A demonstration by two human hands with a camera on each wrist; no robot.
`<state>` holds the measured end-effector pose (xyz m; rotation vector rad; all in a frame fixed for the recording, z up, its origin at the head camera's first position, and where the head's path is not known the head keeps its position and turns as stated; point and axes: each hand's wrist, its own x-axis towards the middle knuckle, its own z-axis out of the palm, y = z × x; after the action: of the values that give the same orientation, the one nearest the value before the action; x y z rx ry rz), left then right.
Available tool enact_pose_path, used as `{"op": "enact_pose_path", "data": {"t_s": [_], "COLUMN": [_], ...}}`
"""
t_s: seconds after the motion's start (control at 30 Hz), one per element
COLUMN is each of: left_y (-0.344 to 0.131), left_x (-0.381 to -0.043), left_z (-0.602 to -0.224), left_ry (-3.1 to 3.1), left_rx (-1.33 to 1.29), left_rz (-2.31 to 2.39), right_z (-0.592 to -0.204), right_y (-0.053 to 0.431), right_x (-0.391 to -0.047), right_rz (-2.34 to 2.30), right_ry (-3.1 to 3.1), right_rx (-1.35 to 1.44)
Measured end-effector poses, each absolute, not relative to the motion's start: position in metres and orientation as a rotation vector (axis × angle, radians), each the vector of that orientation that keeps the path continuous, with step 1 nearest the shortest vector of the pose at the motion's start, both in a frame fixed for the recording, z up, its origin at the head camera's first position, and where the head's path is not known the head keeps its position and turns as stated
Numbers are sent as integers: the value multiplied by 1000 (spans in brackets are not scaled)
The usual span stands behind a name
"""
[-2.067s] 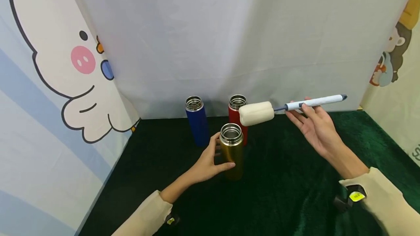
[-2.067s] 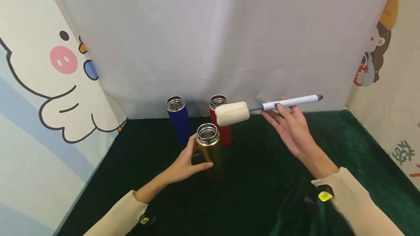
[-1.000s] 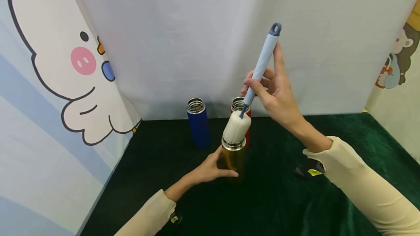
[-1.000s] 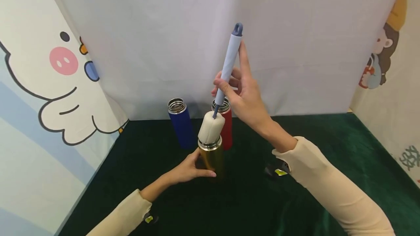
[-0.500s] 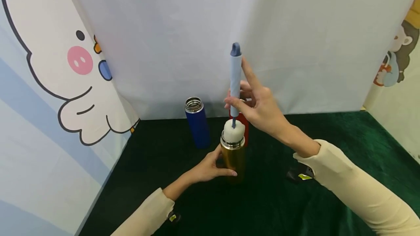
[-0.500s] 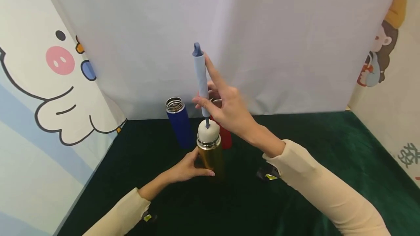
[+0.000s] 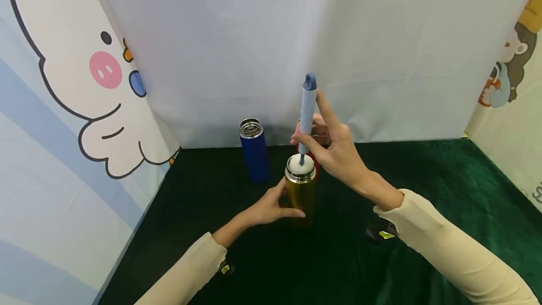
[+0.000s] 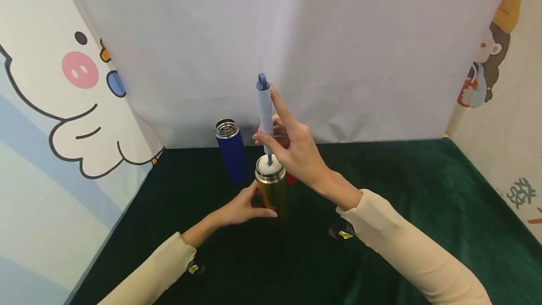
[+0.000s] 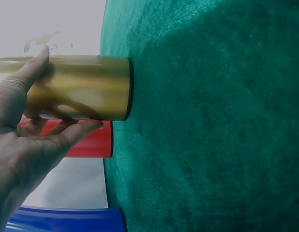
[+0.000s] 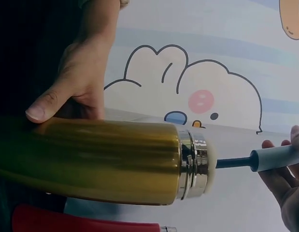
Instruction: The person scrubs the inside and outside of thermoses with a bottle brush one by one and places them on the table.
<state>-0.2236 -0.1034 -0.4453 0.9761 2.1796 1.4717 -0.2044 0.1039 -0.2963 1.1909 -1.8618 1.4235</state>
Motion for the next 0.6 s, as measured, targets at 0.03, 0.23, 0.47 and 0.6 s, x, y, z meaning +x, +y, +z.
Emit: {"op": "enact_pose_path", "data": {"t_s": [0.03,0.23,0.47,0.6], "left_y": [-104,-106,-107,-106], "left_x": [-224,-228,-228,-227], "left_z": [-445,-443,-444,-444], "left_ry": [2179,2209,2214,2194], "left_rx": [978,995,993,994], "left_rz": [1468,1435,1420,1432], "right_z": [-297,-300,-307,-314], "right_y": [104,102,100,101], "right_x": [-205,-209,-210,-207], "right_rz": [1429,1463,1453,1465], "right_ry": [-1856,-1823,-1873,-1896], "right_rx": [1194,1181,1165,1144]}}
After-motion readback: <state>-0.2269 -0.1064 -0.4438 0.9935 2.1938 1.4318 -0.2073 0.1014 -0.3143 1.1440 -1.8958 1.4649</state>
